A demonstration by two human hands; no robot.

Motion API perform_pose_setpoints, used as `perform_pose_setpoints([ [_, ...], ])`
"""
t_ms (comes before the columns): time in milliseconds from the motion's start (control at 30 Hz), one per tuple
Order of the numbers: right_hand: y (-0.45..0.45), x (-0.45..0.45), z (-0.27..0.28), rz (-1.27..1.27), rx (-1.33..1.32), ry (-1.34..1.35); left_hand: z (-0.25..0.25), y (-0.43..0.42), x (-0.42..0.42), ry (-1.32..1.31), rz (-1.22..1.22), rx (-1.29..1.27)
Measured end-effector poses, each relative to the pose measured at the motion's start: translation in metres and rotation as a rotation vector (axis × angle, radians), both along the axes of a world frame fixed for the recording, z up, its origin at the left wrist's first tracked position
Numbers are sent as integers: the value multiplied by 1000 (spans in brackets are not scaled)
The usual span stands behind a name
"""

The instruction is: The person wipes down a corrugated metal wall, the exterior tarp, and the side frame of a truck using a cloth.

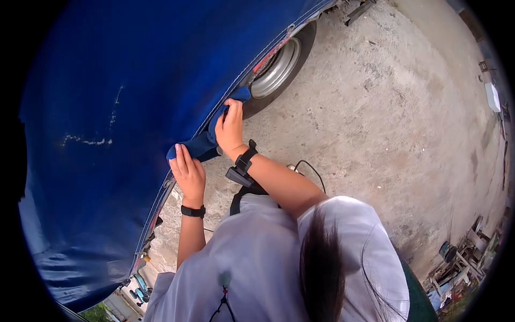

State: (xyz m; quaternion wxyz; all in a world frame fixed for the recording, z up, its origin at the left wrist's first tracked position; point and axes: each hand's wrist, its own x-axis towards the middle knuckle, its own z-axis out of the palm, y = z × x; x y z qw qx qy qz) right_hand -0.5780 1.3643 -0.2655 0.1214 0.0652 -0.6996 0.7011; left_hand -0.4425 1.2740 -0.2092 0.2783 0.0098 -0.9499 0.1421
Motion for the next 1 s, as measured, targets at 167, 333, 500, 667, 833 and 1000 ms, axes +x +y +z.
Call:
perform_pose_setpoints([
  [167,6,12,-14,68,124,138,-16,-11,5,11,-49,10],
  [333,37,-72,8,-201,45,28,-12,4,-14,56,-105,54],
  [500,33,-73,7,-264,-24,-107,-4,16,-43,-130,-347,139],
  [667,43,-49,8,15,-120,-200,-10,18,-74,-269,-473,166],
  [833,82,-100,26,-154,-299,-176,-16,38,-102,-398,-281,125],
  [1000,113,-165,18,22,-651,-332,-22,70,-149,-408,-244,75],
])
